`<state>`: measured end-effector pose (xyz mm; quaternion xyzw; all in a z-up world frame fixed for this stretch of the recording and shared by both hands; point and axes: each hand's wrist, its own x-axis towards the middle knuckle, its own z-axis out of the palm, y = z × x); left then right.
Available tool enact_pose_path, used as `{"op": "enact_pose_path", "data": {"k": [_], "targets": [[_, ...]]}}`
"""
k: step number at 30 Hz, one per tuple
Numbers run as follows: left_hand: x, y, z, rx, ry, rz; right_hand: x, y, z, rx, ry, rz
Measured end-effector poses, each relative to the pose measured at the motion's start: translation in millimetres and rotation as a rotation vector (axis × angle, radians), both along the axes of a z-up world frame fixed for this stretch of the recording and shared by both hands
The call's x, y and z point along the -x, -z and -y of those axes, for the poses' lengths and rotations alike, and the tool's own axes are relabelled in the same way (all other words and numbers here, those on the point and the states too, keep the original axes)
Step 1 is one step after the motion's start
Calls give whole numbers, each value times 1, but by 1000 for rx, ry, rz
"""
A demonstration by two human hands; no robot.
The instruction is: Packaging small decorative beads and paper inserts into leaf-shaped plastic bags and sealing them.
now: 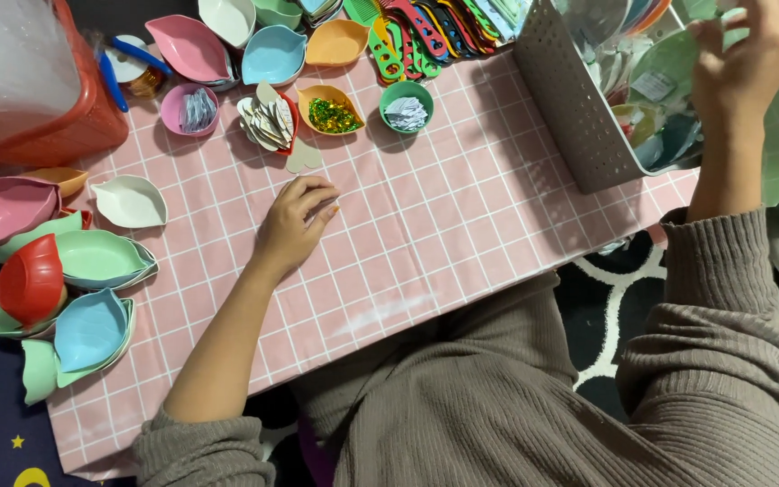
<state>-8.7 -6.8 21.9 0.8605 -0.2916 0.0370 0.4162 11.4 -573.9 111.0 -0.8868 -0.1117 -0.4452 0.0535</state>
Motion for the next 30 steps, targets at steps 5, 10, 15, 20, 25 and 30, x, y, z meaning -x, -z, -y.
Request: {"op": "enact_pose_path", "data": {"k": [5,10,15,20,25,30], "targets": [[-2,6,-2,-7,11,68,16,12,-12,-190,114,213],[-5,19,-3,-72,-6,155,40,-8,-137,-99,-250,471],[-1,41,-4,-196,-51,374,67,79,-239,7,-458,-247],[7,35,-4,-202,-116,463,71,106,-284,-127,-710,-619],[-23,57,-26,-10,-281,596,44,103,-312,-37,-843,-554],[-31,31,-68,64,-530,692,19,105,-344,-3,-916,-503]]}}
